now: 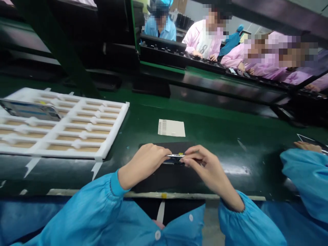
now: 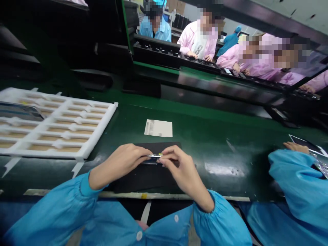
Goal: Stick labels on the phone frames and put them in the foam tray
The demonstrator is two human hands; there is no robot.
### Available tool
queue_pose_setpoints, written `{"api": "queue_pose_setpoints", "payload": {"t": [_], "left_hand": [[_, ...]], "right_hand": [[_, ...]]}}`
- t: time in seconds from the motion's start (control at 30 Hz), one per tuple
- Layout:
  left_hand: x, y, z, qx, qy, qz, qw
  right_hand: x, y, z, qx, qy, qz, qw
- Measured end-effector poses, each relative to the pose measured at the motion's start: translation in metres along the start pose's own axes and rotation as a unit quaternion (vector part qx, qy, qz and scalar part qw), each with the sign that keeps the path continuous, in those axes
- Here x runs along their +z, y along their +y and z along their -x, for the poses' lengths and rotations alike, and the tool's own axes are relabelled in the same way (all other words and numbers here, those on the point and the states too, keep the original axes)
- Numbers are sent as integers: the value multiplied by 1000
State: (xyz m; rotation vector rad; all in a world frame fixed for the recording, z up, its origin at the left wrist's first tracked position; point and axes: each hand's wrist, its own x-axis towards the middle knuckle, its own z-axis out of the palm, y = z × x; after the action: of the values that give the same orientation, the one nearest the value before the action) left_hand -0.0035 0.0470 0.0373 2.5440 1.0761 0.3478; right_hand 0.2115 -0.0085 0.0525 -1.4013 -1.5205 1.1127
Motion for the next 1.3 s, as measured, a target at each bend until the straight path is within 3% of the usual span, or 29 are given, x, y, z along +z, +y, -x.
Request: {"api": "queue_pose_setpoints", "payload": {"t": [0.17,0.3,0.4,0.6,0.77,1.07,1.3], "left_hand": [[18,2,9,43,92,45,994],[20,2,12,110,145,112,977],[20,4,12,106,174,113,972],[27,9,9,62,239,79,966],[32,13,1,59,243,29,968],[32,17,1,64,246,10,967],[21,28,2,75,196,-56,976]], "right_hand": [[12,7,4,-11,-5,97,995],[17,6,5,-27,-7,97,995],[18,5,10,-32,-3,70,997],[12,26,14,-91,132,116,980],[12,48,10,-134,143,113,974],[13,59,9,-244,142,105,954],[13,63,10,-286,122,148,939]]}}
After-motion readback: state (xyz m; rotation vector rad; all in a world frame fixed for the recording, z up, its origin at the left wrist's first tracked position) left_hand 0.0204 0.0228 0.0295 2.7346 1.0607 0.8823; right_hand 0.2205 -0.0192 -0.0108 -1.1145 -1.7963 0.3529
